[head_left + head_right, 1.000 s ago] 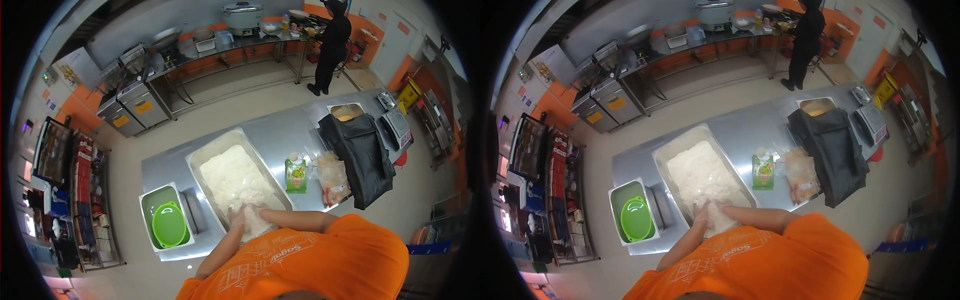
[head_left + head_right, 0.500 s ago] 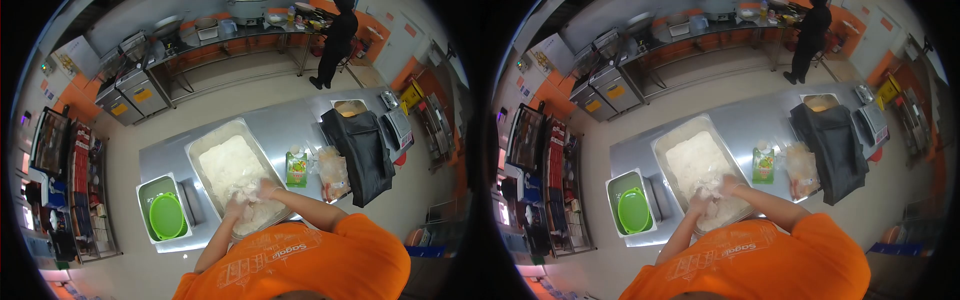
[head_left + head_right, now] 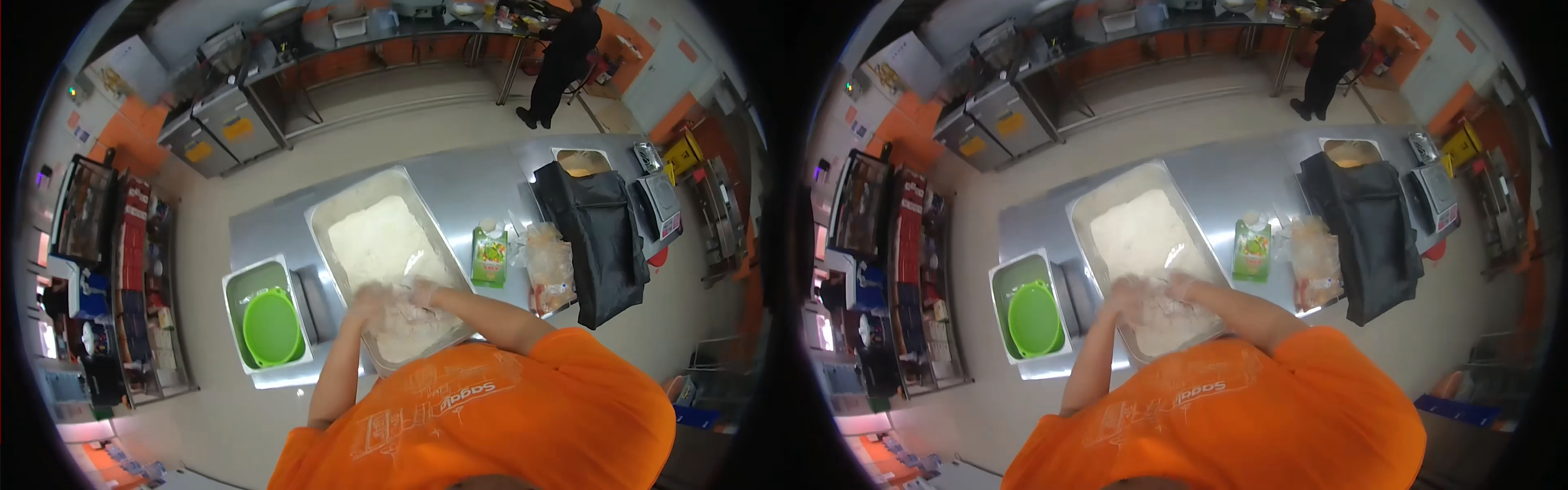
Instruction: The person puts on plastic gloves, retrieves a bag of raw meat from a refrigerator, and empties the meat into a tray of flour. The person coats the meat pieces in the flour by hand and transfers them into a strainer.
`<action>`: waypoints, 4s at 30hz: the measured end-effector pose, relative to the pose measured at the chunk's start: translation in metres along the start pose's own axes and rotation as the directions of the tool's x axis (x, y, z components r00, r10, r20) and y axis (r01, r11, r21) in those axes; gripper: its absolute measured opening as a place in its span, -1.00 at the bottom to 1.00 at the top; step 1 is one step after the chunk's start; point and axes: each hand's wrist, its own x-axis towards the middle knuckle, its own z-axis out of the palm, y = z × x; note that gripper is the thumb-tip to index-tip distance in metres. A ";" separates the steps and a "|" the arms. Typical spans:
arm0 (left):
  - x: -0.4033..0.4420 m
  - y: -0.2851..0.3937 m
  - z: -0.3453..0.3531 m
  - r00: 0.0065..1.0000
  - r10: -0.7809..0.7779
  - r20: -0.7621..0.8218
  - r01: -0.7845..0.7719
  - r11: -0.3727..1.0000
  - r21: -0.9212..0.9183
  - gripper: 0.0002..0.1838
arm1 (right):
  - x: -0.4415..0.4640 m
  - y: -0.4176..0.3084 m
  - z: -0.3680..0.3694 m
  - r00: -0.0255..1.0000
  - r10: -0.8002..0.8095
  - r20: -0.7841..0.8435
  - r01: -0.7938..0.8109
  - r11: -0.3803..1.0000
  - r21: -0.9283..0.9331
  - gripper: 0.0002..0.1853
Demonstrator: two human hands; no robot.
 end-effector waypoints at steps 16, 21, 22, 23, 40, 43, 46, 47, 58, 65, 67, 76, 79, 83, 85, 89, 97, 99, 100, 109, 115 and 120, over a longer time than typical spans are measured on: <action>-0.015 0.053 0.050 0.898 -0.439 0.033 0.434 0.870 -0.235 0.16 | -0.065 -0.007 0.003 0.884 0.439 0.164 -0.440 0.898 -0.033 -0.51; 0.004 0.022 0.094 0.823 -0.567 0.041 0.453 0.610 -0.650 0.28 | -0.028 0.014 0.075 0.719 0.665 0.202 -0.394 0.151 0.907 -0.41; 0.019 0.015 0.112 0.794 -0.607 0.015 0.437 0.554 -0.709 0.26 | -0.019 0.023 0.087 0.707 0.677 0.204 -0.396 0.139 0.908 -0.40; 0.023 0.010 0.129 0.759 -0.651 0.001 0.421 0.490 -0.763 0.24 | -0.014 0.029 0.103 0.692 0.688 0.217 -0.405 0.123 0.906 -0.38; -0.017 0.045 0.023 0.952 -0.297 -0.073 0.219 0.829 -0.515 0.13 | -0.031 0.033 0.012 0.858 0.482 -0.179 -0.410 0.851 0.328 -0.63; -0.037 0.043 0.020 0.934 -0.351 -0.068 0.317 0.900 -0.299 0.12 | -0.053 0.020 -0.017 0.962 0.264 0.066 -0.237 0.932 -0.274 -0.63; -0.046 0.043 0.036 0.889 -0.412 -0.199 0.357 0.897 -0.262 0.15 | -0.099 -0.002 -0.016 0.936 0.333 -0.110 -0.332 0.943 0.026 -0.59; -0.047 0.040 0.043 0.867 -0.427 -0.257 0.364 0.895 -0.258 0.17 | -0.107 -0.002 -0.011 0.891 0.407 -0.204 -0.357 0.903 0.240 -0.57; 0.004 0.040 0.112 0.803 -0.502 -0.321 0.377 0.846 -0.377 0.27 | -0.026 0.021 0.104 0.729 0.617 0.296 -0.313 -0.084 0.946 -0.32; -0.011 0.061 0.090 0.849 -0.508 -0.146 0.399 0.797 -0.453 0.10 | -0.003 0.012 0.126 0.684 0.703 0.195 -0.254 -0.021 0.967 -0.27; 0.000 0.036 0.090 0.910 -0.411 -0.056 0.368 0.861 -0.351 0.01 | -0.010 -0.005 0.109 0.610 0.773 0.174 -0.309 0.030 0.950 -0.28; 0.000 0.055 0.011 0.832 -0.120 -0.541 0.239 0.959 0.154 -0.24 | -0.058 0.012 0.056 0.765 0.645 0.006 -0.587 0.692 0.420 -0.33; 0.081 0.038 0.040 0.671 0.390 -0.630 -0.092 0.888 0.451 -0.37 | -0.064 0.006 0.021 0.817 0.575 -0.048 -0.551 0.802 0.231 -0.20; 0.091 0.039 0.036 0.858 0.388 -0.336 -0.259 0.893 0.368 -0.48 | -0.067 0.004 -0.001 0.877 0.481 0.009 -0.477 0.867 0.143 -0.36; 0.085 0.044 0.023 0.938 0.264 -0.224 -0.162 0.905 0.393 -0.48 | -0.058 0.019 0.019 0.891 0.454 0.016 -0.453 0.887 0.084 -0.40; 0.090 0.032 0.016 0.995 0.082 -0.048 -0.049 0.880 0.472 -0.45 | -0.082 0.014 0.018 0.884 0.462 0.064 -0.465 0.885 0.032 -0.49; 0.070 0.033 0.044 0.938 0.043 -0.344 0.020 0.984 0.178 -0.19 | -0.046 0.023 0.084 0.590 0.798 0.126 -0.628 0.355 0.693 -0.36; 0.061 0.048 0.027 0.977 -0.091 -0.192 0.115 0.986 0.117 -0.15 | 0.002 0.095 0.162 0.663 0.699 0.268 -0.422 0.053 0.905 -0.26; 0.053 0.059 0.015 0.983 -0.153 -0.097 0.164 0.980 0.112 -0.17 | -0.007 0.068 0.155 0.584 0.755 0.297 -0.432 -0.021 0.902 -0.27; 0.093 -0.008 0.100 0.985 -0.113 0.130 0.156 0.902 -0.402 -0.08 | -0.001 0.018 0.089 0.476 0.861 0.180 -0.333 -0.013 0.943 -0.30; 0.079 0.035 0.107 0.892 -0.451 0.035 0.407 0.768 -0.494 -0.07 | 0.009 0.033 0.089 0.594 0.790 0.153 -0.216 -0.027 0.976 -0.30; 0.069 0.043 0.107 0.980 -0.197 0.011 0.195 0.962 -0.188 -0.15 | 0.022 0.084 0.105 0.614 0.787 -0.064 -0.690 0.575 0.441 -0.43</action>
